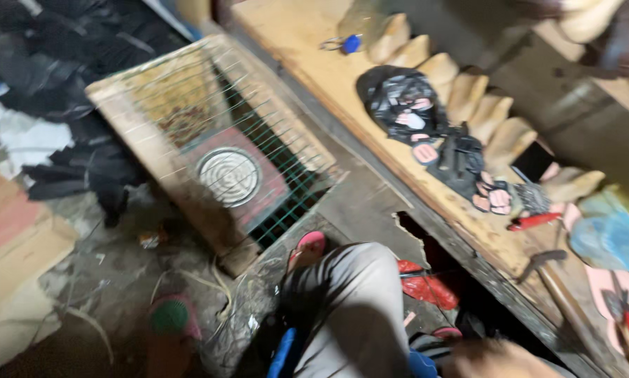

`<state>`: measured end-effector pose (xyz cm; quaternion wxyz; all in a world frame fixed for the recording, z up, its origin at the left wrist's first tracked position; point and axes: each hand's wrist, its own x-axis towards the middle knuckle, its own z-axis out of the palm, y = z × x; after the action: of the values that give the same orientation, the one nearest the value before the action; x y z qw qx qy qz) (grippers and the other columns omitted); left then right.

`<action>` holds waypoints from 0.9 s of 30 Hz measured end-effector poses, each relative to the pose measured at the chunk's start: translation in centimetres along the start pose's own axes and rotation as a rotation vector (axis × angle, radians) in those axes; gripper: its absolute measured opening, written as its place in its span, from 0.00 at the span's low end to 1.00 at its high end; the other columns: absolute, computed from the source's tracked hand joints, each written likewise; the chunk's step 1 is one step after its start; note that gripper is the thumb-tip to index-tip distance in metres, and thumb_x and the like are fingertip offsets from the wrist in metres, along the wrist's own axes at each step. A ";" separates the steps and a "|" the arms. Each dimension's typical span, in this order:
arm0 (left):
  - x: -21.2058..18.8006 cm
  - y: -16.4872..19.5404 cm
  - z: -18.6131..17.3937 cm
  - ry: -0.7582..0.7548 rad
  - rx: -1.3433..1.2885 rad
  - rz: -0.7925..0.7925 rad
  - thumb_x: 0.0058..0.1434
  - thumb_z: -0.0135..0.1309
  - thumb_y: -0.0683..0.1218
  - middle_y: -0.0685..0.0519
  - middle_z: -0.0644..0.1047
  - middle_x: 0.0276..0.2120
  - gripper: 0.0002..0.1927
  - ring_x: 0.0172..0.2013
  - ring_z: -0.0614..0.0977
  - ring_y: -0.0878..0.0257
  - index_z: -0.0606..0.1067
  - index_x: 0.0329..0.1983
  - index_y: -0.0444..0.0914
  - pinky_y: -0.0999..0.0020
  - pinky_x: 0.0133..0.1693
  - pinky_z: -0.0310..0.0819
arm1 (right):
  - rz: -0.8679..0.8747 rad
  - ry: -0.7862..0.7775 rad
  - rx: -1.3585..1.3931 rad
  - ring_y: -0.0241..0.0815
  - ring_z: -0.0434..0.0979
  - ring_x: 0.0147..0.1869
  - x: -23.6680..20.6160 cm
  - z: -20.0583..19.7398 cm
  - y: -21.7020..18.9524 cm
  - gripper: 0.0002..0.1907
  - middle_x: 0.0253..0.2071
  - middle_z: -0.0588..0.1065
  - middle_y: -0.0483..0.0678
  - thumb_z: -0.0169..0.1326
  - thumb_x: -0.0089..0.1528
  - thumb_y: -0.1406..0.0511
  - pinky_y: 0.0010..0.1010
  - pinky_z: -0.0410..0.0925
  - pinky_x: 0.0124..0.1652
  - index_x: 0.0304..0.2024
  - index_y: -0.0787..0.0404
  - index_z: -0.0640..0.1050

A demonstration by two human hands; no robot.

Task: The person uses a curved metal tool to scrape and shape the sole of a brown shoe held on a wooden last. They then switch to a small black rubber piece, trimming its edges with scissors and shaping it with the same tool. The finished shoe is placed on a shelf.

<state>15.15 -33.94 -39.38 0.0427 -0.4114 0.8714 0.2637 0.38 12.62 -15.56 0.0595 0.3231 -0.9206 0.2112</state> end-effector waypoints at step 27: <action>-19.0 38.5 11.8 0.092 -0.120 0.841 0.39 0.67 0.62 0.24 0.65 0.60 0.56 0.59 0.69 0.27 0.64 0.67 0.27 0.42 0.58 0.64 | 0.468 0.379 -0.282 0.56 0.72 0.52 -11.9 -15.2 19.1 0.26 0.45 0.75 0.53 0.65 0.49 0.60 0.46 0.65 0.50 0.48 0.63 0.78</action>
<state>-2.54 5.20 -27.63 -0.1315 -0.0334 0.9474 0.2898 -2.53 39.34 -11.47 0.2234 0.0463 -0.9626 0.1461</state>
